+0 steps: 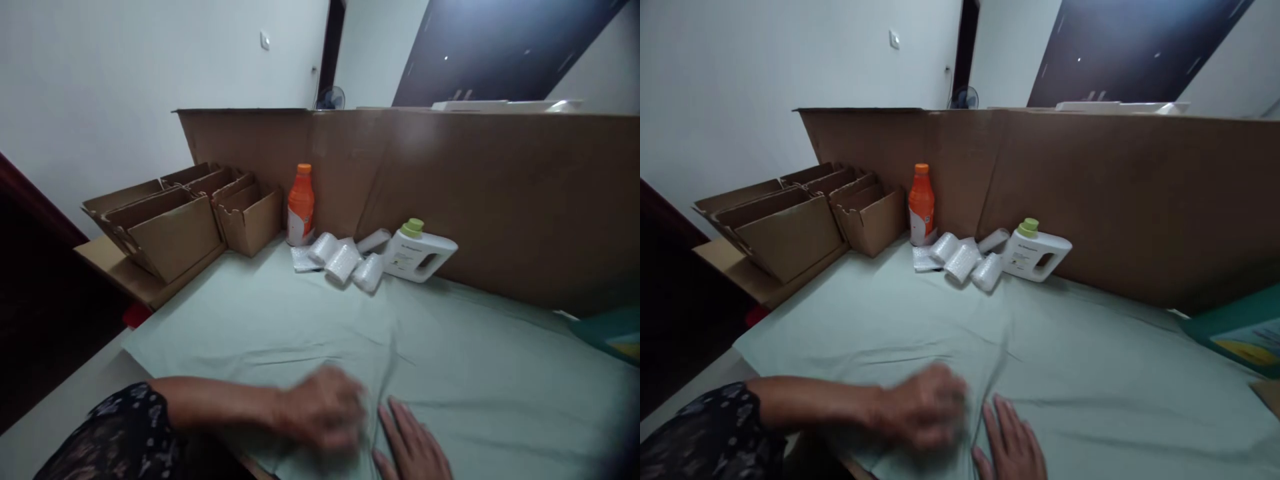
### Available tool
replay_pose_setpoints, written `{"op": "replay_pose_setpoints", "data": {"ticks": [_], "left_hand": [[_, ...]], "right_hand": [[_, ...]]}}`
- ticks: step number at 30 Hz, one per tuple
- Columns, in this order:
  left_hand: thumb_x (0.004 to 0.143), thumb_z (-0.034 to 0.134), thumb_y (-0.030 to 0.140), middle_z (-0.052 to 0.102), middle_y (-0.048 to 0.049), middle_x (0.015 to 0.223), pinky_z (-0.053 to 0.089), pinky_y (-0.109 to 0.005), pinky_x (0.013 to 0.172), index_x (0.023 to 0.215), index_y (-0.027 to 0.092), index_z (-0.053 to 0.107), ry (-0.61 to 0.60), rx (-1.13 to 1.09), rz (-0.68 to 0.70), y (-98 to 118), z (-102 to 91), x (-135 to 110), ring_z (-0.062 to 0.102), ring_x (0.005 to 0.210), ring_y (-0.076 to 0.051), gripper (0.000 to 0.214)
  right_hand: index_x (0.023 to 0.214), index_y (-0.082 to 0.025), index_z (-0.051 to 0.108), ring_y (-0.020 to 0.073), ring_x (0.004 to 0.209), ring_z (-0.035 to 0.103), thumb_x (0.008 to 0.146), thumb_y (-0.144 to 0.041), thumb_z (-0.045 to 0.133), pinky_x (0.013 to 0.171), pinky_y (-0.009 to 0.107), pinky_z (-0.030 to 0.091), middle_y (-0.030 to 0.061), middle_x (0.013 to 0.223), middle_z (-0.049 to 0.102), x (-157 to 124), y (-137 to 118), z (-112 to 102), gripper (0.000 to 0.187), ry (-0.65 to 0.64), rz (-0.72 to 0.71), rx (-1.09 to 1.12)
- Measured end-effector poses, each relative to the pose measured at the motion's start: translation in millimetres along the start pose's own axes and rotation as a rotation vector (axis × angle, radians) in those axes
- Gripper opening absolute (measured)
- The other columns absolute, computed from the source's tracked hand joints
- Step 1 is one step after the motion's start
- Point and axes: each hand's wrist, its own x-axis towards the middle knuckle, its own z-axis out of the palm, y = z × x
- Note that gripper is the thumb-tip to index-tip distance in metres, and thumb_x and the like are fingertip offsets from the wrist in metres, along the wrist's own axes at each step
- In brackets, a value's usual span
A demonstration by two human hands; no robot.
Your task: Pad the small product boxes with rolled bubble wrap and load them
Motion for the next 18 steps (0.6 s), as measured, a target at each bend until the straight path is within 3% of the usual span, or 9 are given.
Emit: {"op": "replay_pose_setpoints", "data": {"ticks": [2,5,6,8,10,13,15,18], "left_hand": [[0.092,0.055,0.034,0.054,-0.0163,0.151,0.047,-0.047,0.109,0.135,0.021,0.061,0.266,0.159,-0.376,-54,-63.2,-6,0.056,0.133,-0.03,0.046],[0.092,0.055,0.025,0.033,-0.0185,0.164,0.048,-0.043,0.107,0.152,0.015,0.039,0.615,0.381,-0.806,-132,-164.9,-19,0.051,0.138,-0.031,0.064],[0.092,0.056,0.028,0.03,-0.0202,0.165,0.049,-0.043,0.104,0.155,0.014,0.033,0.641,0.426,-0.921,-153,-193.3,-25,0.051,0.137,-0.032,0.069],[0.092,0.058,0.033,0.045,-0.021,0.155,0.049,-0.043,0.1,0.152,0.013,0.038,0.605,0.46,-1.082,-186,-234.4,-37,0.056,0.129,-0.035,0.066],[0.091,0.059,0.034,0.063,-0.0171,0.135,0.05,-0.042,0.094,0.135,0.016,0.057,0.561,0.445,-1.132,-207,-254.2,-45,0.062,0.118,-0.033,0.047],[0.09,0.057,0.029,0.071,-0.0103,0.109,0.049,-0.036,0.088,0.105,0.019,0.069,0.553,0.413,-1.12,-218,-257.2,-50,0.064,0.104,-0.028,0.022],[0.088,0.055,0.027,0.071,-0.0087,0.103,0.048,-0.034,0.086,0.096,0.019,0.069,0.568,0.404,-1.085,-210,-251.3,-58,0.063,0.1,-0.026,0.017],[0.086,0.053,0.028,0.068,-0.0077,0.095,0.048,-0.033,0.084,0.084,0.019,0.065,0.581,0.396,-1.008,-176,-235.1,-88,0.062,0.092,-0.023,0.015]], "right_hand": [[0.158,-0.025,0.036,0.0313,0.122,0.065,0.094,-0.041,0.05,0.095,0.046,0.053,0.011,0.145,0.061,38,-26,3,0.067,-0.027,-0.093,0.044],[0.155,-0.023,0.041,0.0299,0.123,0.065,0.095,-0.038,0.052,0.094,0.044,0.055,0.0109,0.146,0.061,70,-43,4,0.063,-0.022,-0.119,0.071],[0.154,-0.023,0.043,0.03,0.123,0.066,0.095,-0.037,0.053,0.094,0.043,0.055,0.011,0.146,0.061,74,-44,4,0.062,-0.024,-0.113,0.082],[0.152,-0.025,0.047,0.0304,0.123,0.066,0.094,-0.037,0.055,0.094,0.043,0.056,0.0104,0.145,0.061,75,-41,4,0.06,-0.054,-0.095,0.111],[0.151,-0.027,0.049,0.0307,0.124,0.065,0.094,-0.036,0.056,0.096,0.044,0.057,0.0097,0.145,0.062,72,-37,4,0.059,-0.096,-0.078,0.128],[0.149,-0.027,0.051,0.0309,0.125,0.065,0.093,-0.036,0.058,0.096,0.044,0.057,0.0105,0.144,0.062,69,-34,3,0.057,-0.12,-0.076,0.124],[0.147,-0.024,0.053,0.0312,0.125,0.065,0.093,-0.034,0.059,0.096,0.044,0.058,0.0117,0.143,0.062,70,-34,3,0.056,-0.116,-0.082,0.12],[0.143,-0.023,0.057,0.0316,0.124,0.066,0.093,-0.034,0.059,0.095,0.045,0.059,0.0124,0.141,0.064,73,-34,3,0.052,-0.1,-0.072,0.144]]}}
